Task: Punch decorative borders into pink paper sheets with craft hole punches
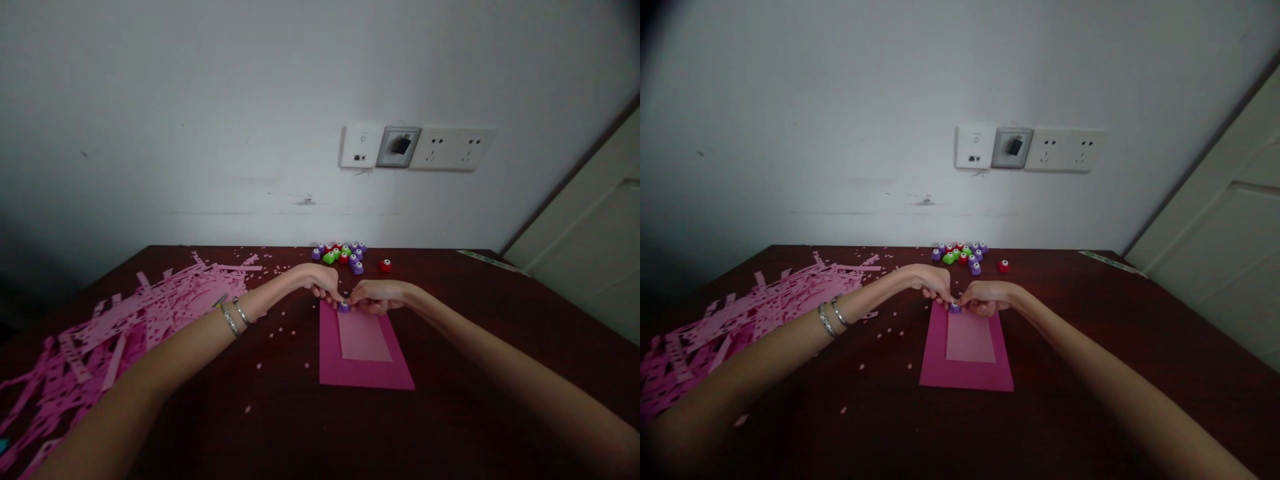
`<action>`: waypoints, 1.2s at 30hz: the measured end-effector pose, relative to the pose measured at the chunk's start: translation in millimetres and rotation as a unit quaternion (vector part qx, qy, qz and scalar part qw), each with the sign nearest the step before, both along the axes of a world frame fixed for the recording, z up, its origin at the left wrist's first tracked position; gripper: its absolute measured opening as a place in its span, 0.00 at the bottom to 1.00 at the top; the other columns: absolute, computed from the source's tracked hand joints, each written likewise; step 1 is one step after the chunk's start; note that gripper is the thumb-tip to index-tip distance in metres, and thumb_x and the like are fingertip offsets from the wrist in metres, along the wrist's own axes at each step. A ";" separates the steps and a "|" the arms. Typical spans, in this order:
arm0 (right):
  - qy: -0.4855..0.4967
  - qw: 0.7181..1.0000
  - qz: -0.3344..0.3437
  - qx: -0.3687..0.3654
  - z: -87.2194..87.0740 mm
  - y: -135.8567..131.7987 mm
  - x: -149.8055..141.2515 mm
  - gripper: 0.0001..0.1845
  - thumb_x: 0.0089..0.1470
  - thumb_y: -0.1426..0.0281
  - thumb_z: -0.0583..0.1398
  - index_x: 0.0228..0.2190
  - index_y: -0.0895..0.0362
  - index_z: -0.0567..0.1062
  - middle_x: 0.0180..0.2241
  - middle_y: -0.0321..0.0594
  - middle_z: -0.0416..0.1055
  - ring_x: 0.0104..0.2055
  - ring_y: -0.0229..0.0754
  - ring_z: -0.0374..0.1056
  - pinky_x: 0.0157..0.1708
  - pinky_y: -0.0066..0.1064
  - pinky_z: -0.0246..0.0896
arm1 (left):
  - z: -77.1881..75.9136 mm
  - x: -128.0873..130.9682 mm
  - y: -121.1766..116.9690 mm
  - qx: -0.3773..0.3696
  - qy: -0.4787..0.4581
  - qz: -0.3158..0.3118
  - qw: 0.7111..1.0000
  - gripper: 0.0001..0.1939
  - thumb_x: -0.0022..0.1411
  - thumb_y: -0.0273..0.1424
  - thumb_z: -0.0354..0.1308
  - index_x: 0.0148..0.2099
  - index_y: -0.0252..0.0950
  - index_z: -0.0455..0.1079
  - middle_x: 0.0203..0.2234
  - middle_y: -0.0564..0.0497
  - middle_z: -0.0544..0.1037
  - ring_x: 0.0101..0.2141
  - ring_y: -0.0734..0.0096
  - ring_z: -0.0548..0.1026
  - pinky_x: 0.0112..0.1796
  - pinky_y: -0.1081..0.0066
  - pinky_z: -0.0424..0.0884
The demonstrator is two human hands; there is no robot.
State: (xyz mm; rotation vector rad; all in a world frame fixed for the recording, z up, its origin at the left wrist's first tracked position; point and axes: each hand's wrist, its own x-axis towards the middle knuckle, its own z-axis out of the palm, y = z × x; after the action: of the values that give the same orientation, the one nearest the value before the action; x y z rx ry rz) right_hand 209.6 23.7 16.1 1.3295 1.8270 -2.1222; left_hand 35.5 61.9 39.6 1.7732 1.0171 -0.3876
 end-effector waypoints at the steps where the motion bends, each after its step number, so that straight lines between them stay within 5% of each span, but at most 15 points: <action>1: -0.002 1.000 0.002 -0.004 0.4 0.6 -0.1 0.12 0.50 0.66 0.56 0.20 0.58 0.62 0.10 0.23 0.48 0.10 0.25 0.40 0.10 0.20 0.32 | 0.4 1.7 -0.4 0.011 0.010 -0.001 1.000 0.11 0.45 0.35 0.63 0.20 0.31 0.72 0.15 0.53 0.64 0.15 0.83 0.55 0.14 0.80 0.47; 19: -0.033 0.999 0.014 0.000 9.7 -7.2 -7.0 0.19 0.53 0.66 0.53 0.15 0.56 0.55 0.09 0.23 0.46 0.09 0.24 0.38 0.09 0.19 0.31 | 15.2 27.0 -18.6 0.175 0.133 -0.094 0.971 0.11 0.49 0.24 0.52 0.17 0.30 0.68 0.15 0.50 0.69 0.14 0.80 0.59 0.19 0.75 0.56; 27: -0.064 0.991 -0.016 0.118 14.7 -16.8 -5.6 0.17 0.51 0.62 0.56 0.18 0.57 0.60 0.10 0.24 0.50 0.10 0.25 0.41 0.10 0.20 0.32 | 16.8 -4.9 -29.4 0.182 -0.011 -0.019 0.983 0.11 0.55 0.32 0.52 0.25 0.31 0.71 0.15 0.55 0.64 0.15 0.81 0.57 0.19 0.75 0.55; 30: -0.070 0.971 -0.034 0.227 18.8 -22.1 -2.5 0.16 0.50 0.61 0.57 0.19 0.58 0.63 0.13 0.27 0.55 0.12 0.26 0.46 0.11 0.21 0.37 | 14.5 -15.5 -50.3 0.314 -0.038 0.015 0.949 0.14 0.58 0.34 0.49 0.29 0.32 0.71 0.19 0.52 0.68 0.20 0.76 0.63 0.24 0.73 0.60; 32: -0.062 0.940 -0.061 0.331 20.1 -25.0 0.4 0.13 0.49 0.63 0.59 0.22 0.59 0.66 0.16 0.30 0.59 0.15 0.28 0.52 0.13 0.21 0.43 | 9.2 -17.9 -74.6 0.450 -0.014 0.043 0.892 0.16 0.60 0.35 0.45 0.32 0.33 0.71 0.26 0.47 0.72 0.28 0.69 0.68 0.29 0.69 0.63; 34: -0.054 0.901 -0.087 0.421 17.9 -27.3 3.0 0.09 0.47 0.66 0.60 0.25 0.60 0.68 0.19 0.33 0.63 0.20 0.30 0.57 0.18 0.22 0.50 | -0.3 -17.7 -103.7 0.559 -0.017 0.006 0.829 0.18 0.63 0.35 0.42 0.40 0.32 0.70 0.36 0.43 0.72 0.40 0.61 0.67 0.37 0.64 0.64; 36: -0.041 0.875 -0.088 0.474 11.9 -29.1 4.2 0.09 0.46 0.67 0.61 0.29 0.60 0.70 0.23 0.35 0.66 0.24 0.32 0.60 0.22 0.24 0.54 | -13.2 -16.9 -131.3 0.599 -0.008 -0.052 0.799 0.20 0.64 0.38 0.42 0.49 0.31 0.66 0.42 0.40 0.70 0.45 0.56 0.65 0.43 0.60 0.62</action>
State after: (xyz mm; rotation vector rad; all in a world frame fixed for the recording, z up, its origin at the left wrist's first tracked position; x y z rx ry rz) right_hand 213.8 -5.5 28.0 1.7100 2.9490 -1.1162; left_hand 18.6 -69.4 26.4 2.9472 1.2618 0.3338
